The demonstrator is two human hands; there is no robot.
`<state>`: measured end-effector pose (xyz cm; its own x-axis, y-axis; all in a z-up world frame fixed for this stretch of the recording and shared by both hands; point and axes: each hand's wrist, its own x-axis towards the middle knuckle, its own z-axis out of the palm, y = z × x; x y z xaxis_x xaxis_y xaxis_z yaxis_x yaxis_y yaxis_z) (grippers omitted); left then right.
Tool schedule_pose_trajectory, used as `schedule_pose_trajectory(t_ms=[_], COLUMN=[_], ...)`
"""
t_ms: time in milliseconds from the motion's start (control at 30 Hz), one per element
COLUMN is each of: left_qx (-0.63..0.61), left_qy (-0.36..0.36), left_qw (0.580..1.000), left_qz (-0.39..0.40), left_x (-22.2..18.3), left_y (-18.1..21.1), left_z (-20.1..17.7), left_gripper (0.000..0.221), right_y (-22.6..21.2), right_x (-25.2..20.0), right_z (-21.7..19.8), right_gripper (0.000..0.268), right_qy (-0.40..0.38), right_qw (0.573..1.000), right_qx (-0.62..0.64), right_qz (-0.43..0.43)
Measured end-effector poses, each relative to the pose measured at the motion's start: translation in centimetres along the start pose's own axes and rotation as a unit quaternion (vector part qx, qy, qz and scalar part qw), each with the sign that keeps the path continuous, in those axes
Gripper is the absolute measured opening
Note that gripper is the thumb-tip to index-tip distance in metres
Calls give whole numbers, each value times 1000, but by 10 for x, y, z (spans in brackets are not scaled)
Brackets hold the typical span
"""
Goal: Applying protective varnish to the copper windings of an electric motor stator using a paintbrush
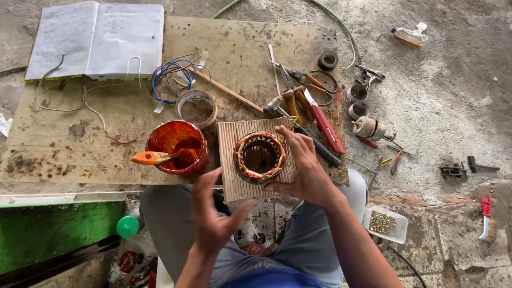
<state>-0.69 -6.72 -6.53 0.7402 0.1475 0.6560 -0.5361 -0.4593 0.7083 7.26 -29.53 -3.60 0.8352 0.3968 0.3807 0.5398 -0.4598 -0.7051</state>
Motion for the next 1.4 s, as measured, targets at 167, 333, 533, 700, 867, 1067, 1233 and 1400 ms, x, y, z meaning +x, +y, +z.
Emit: schedule_pose_trajectory(t_ms=[167, 333, 533, 700, 867, 1067, 1233, 1400], left_qx=[86, 82, 75, 48, -8, -202, -486, -518], left_qy=[-166, -175, -177, -122, -63, -24, 24, 68], left_qw=[978, 976, 976, 987, 996, 938, 687, 472], left_qz=[-98, -98, -107, -88, -63, -282, -540, -710], left_x=[19, 33, 33, 28, 47, 67, 48, 35], left_y=[16, 1, -10, -11, 27, 97, 117, 121], left_z=[5, 8, 9, 14, 14, 27, 51, 68], left_gripper=[113, 110, 115, 108, 101, 85, 73, 58], right_y=[12, 10, 12, 11, -5, -57, -84, -118], right_x=[-3, -3, -3, -5, 0, 27, 54, 105], right_z=[5, 5, 7, 6, -29, -92, -112, -86], right_gripper=[117, 111, 111, 112, 111, 105, 103, 59], right_qy=[1, 6, 16, 36, 21, -67, -211, -424], right_qw=[1000, 1000, 1000, 998, 998, 994, 963, 784], right_qx=[6, -7, -7, -17, -8, -70, -145, -375], right_qz=[5, 9, -18, -38, -55, -41, 89, 254])
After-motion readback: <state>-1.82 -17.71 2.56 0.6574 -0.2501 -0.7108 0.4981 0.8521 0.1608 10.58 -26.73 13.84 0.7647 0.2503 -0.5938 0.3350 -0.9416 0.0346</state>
